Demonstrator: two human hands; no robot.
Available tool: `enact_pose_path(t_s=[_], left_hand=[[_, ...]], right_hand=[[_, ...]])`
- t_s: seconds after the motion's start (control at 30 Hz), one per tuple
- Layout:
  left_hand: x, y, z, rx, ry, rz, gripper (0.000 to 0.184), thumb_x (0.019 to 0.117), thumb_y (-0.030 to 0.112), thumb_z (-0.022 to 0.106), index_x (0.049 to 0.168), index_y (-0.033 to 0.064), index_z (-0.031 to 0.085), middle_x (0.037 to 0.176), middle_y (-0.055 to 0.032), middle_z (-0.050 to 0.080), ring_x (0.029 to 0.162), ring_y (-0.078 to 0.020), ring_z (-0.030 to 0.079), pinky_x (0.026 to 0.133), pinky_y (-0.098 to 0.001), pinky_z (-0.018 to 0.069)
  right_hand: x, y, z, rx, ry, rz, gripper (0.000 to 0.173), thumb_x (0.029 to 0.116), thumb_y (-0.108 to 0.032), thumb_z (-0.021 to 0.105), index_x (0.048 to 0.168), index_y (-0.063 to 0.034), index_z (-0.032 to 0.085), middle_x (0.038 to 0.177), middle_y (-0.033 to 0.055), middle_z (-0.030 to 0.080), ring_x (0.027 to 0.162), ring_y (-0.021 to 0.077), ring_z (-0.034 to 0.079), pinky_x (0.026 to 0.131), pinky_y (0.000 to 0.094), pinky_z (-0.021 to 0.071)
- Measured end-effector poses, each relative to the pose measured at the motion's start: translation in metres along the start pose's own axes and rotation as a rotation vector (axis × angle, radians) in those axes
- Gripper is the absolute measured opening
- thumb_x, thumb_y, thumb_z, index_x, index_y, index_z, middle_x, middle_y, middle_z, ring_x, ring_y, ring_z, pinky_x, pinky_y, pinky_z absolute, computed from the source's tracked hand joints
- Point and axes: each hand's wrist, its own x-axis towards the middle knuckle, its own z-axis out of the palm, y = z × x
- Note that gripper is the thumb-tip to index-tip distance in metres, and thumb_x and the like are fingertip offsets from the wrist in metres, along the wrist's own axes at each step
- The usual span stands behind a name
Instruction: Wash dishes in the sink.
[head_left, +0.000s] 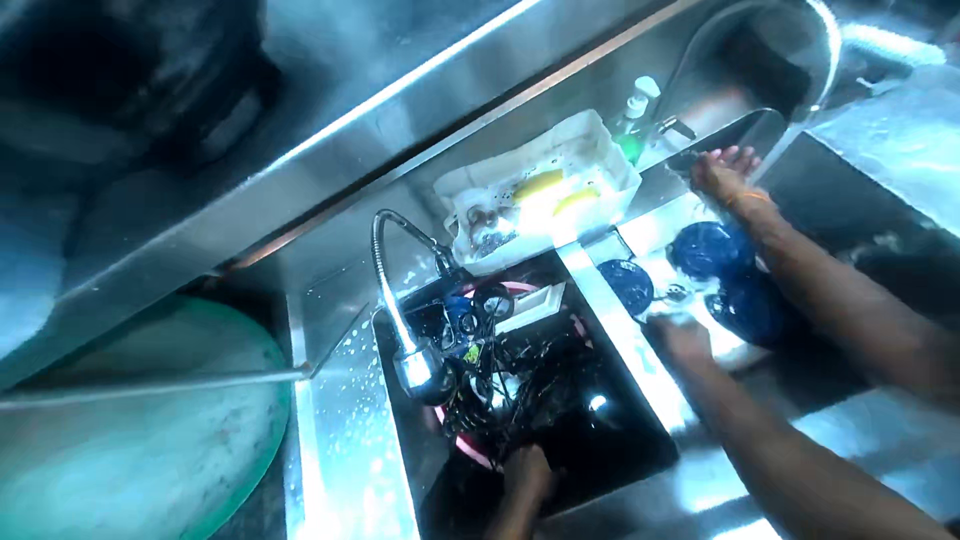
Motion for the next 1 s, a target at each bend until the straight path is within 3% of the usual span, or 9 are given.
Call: enact_pose_path(t_s=[0.13,0.23,0.37,0.43,0.5,0.57,0.73,0.87,1.0], left_hand=[[-0.009,0.014,-0.002,-0.509,0.12,0.069,0.059,0.0962,0.047,0.066,0.132,0.0002,0.063,0.132,-0.0231,0.064,0.126,-0.0373,0.06,0.108,-0.0584,0.0457],[-0.045,0.018,-0.029,-1.001,0.337,0.152,0.04,0.0965,0.035,0.07,0.115,-0.0007,0.073,0.107,-0.0172,0.074,0.103,-0.028,0.07,0.098,-0.0502,0.0545],[-0.06,0.002,-0.091,-1.59,0.613,0.111,0.035,0.1053,0.033,0.057,0.109,-0.0002,0.068,0.084,-0.0093,0.066,0.072,-0.0173,0.063,0.067,-0.0358,0.0562],[-0.066,-0.003,-0.132,-1.904,0.684,0.143,0.037,0.1086,0.032,0.049,0.125,-0.0001,0.06,0.098,-0.0136,0.067,0.085,-0.022,0.067,0.075,-0.0412,0.0588],[-0.072,-0.003,-0.166,-2.116,0.716,0.239,0.036,0.1102,0.03,0.044,0.13,0.0015,0.056,0.11,-0.0179,0.068,0.095,-0.0282,0.068,0.081,-0.0475,0.0586],[-0.077,-0.001,-0.186,-2.182,0.714,0.352,0.035,0.1116,0.027,0.039,0.133,0.0031,0.053,0.116,-0.0178,0.065,0.101,-0.0291,0.066,0.084,-0.0481,0.0569],[-0.081,0.005,-0.199,-2.284,0.642,0.512,0.035,0.1114,0.029,0.036,0.129,0.0041,0.053,0.118,-0.0176,0.063,0.107,-0.0317,0.063,0.091,-0.0522,0.0537],[-0.079,0.002,-0.195,-2.245,0.602,0.485,0.045,0.1119,0.04,0.031,0.14,0.0086,0.048,0.129,-0.0175,0.061,0.115,-0.0332,0.062,0.094,-0.0546,0.0523],[-0.071,-0.001,-0.192,-2.285,0.621,0.464,0.046,0.1102,0.044,0.032,0.133,0.0105,0.053,0.119,-0.0151,0.065,0.106,-0.0305,0.064,0.087,-0.0528,0.055]], right_hand=[[0.01,0.006,0.002,-0.522,-0.428,-0.093,0.046,0.1108,-0.027,0.041,0.144,0.0004,0.055,0.148,0.0241,0.055,0.14,0.0385,0.05,0.117,0.0533,0.0374],[0.016,-0.033,0.019,0.148,-0.177,-0.35,0.036,0.1043,-0.016,0.054,0.133,0.0057,0.057,0.116,0.0257,0.067,0.098,0.0314,0.067,0.086,0.0492,0.0562],[-0.025,-0.199,-0.009,0.481,-0.117,-0.942,0.036,0.0961,-0.009,0.059,0.132,-0.0035,0.061,0.127,0.0119,0.067,0.109,0.0177,0.068,0.093,0.0399,0.0593],[-0.022,-0.271,-0.004,0.234,-0.026,-1.174,0.033,0.0957,-0.013,0.061,0.126,-0.0031,0.068,0.132,0.0173,0.066,0.123,0.0288,0.064,0.104,0.0492,0.0535],[-0.008,-0.322,0.016,-0.243,-0.104,-1.074,0.034,0.0955,-0.017,0.064,0.128,-0.0102,0.069,0.134,0.0187,0.065,0.127,0.0392,0.06,0.103,0.0635,0.0491],[0.017,-0.337,0.052,-0.712,-0.27,-0.971,0.042,0.0935,-0.022,0.067,0.132,-0.0033,0.065,0.134,0.0259,0.062,0.127,0.0467,0.057,0.099,0.0702,0.0452],[0.033,-0.335,0.103,-1.258,-0.639,-0.706,0.032,0.0944,-0.022,0.068,0.113,0.0036,0.072,0.124,0.0256,0.066,0.121,0.0422,0.062,0.099,0.0646,0.0477],[0.043,-0.341,0.083,-0.725,-0.654,-1.026,0.033,0.1023,-0.025,0.059,0.116,0.0034,0.068,0.116,0.0263,0.067,0.113,0.0437,0.064,0.096,0.0663,0.0483],[-0.072,-0.3,0.052,0.059,-0.545,-1.056,0.015,0.0951,-0.022,0.068,0.102,-0.0089,0.073,0.092,0.0107,0.073,0.088,0.027,0.071,0.079,0.056,0.0583]])
